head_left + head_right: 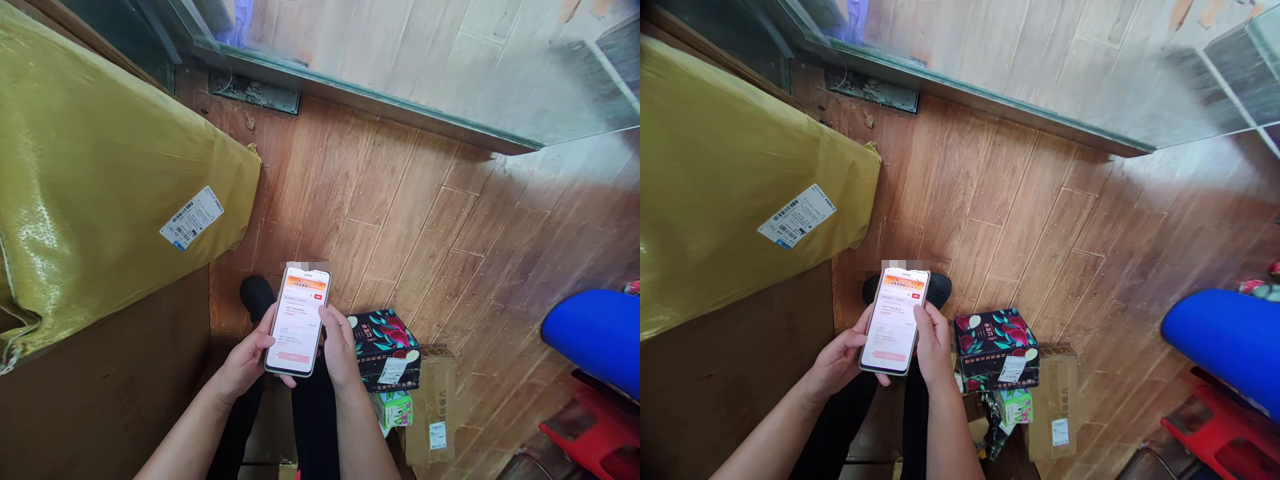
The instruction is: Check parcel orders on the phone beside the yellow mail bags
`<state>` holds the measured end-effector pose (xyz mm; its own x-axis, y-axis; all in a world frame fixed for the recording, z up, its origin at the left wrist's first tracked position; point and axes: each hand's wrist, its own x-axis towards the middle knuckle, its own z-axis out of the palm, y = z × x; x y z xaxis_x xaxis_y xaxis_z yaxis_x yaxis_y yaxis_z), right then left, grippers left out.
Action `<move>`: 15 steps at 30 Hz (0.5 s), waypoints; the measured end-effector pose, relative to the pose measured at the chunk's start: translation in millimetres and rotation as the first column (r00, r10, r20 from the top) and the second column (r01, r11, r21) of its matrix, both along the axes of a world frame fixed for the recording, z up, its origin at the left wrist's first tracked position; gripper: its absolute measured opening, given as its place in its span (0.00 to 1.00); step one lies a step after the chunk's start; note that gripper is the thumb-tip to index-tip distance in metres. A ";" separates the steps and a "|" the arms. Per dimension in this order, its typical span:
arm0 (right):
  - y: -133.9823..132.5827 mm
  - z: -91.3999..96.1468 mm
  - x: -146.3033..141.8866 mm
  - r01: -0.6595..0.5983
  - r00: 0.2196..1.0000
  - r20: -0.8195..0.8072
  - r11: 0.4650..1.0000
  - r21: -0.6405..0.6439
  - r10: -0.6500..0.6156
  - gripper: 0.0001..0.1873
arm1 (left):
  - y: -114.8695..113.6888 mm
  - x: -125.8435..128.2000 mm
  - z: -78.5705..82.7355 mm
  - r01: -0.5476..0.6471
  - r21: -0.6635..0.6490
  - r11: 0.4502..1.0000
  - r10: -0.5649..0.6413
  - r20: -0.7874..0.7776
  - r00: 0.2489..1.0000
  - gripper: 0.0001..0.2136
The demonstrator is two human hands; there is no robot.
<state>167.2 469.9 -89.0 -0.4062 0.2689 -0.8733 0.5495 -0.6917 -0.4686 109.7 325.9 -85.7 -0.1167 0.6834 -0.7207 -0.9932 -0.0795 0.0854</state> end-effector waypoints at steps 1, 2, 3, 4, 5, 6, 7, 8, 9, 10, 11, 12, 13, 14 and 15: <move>0.5 0.8 -0.4 -0.005 1.000 -0.020 1.000 -0.026 0.004 0.20 | -0.1 0.0 -0.3 0.006 -0.011 1.000 -0.006 -0.006 1.000 0.28; 1.0 1.4 -0.6 -0.015 0.999 -0.037 0.999 -0.045 0.013 0.19 | -0.2 -0.1 -0.6 0.012 -0.024 1.000 -0.013 -0.013 1.000 0.29; 1.5 1.8 -0.8 -0.025 0.999 -0.047 0.998 -0.052 0.022 0.18 | -0.2 -0.2 -0.8 0.022 -0.035 0.999 -0.023 -0.018 1.000 0.29; 1.7 1.8 -0.8 -0.031 0.998 -0.048 0.998 -0.048 0.029 0.17 | -0.2 -0.4 -0.8 0.030 -0.044 0.999 -0.031 -0.023 0.999 0.29; 1.8 1.5 -0.6 -0.034 0.998 -0.045 0.999 -0.041 0.033 0.17 | -0.3 -0.5 -0.7 0.036 -0.050 0.998 -0.037 -0.029 0.999 0.30; 1.6 0.9 -0.4 -0.035 0.999 -0.041 0.999 -0.036 0.034 0.17 | -0.2 -0.6 -0.5 0.041 -0.053 0.998 -0.043 -0.031 0.999 0.30; 1.2 0.2 -0.1 -0.036 0.999 -0.040 0.999 -0.033 0.035 0.17 | -0.2 -0.7 -0.2 0.047 -0.056 0.997 -0.049 -0.031 0.998 0.30; 0.8 -0.6 0.2 -0.037 0.999 -0.040 0.999 -0.032 0.036 0.17 | -0.1 -0.7 0.2 0.051 -0.060 0.997 -0.053 -0.030 0.998 0.30; 0.2 -1.3 0.5 -0.037 0.999 -0.041 0.999 -0.035 0.035 0.18 | 0.1 -0.6 0.6 0.055 -0.064 0.996 -0.057 -0.029 0.998 0.29; -0.2 -1.9 0.7 -0.036 0.999 -0.042 0.999 -0.039 0.034 0.18 | 0.3 -0.6 1.0 0.056 -0.067 0.996 -0.058 -0.028 0.998 0.29; -0.6 -2.4 0.8 -0.035 0.998 -0.044 0.998 -0.044 0.033 0.18 | 0.5 -0.6 1.3 0.057 -0.070 0.996 -0.059 -0.028 0.998 0.29; -0.9 -2.7 0.8 -0.033 0.998 -0.045 0.998 -0.048 0.031 0.18 | 0.6 -0.6 1.4 0.058 -0.070 0.996 -0.060 -0.029 0.998 0.29; -1.1 -2.9 0.7 -0.033 0.999 -0.045 0.998 -0.050 0.031 0.18 | 0.6 -0.7 1.4 0.060 -0.070 0.996 -0.062 -0.029 0.998 0.29; -1.0 -2.8 0.6 -0.034 0.999 -0.043 0.998 -0.051 0.032 0.18 | 0.6 -0.8 1.3 0.062 -0.069 0.996 -0.064 -0.029 0.998 0.30; -0.8 -2.6 0.6 -0.036 0.999 -0.041 0.998 -0.050 0.034 0.19 | 0.5 -1.0 1.1 0.064 -0.068 0.996 -0.066 -0.029 0.997 0.30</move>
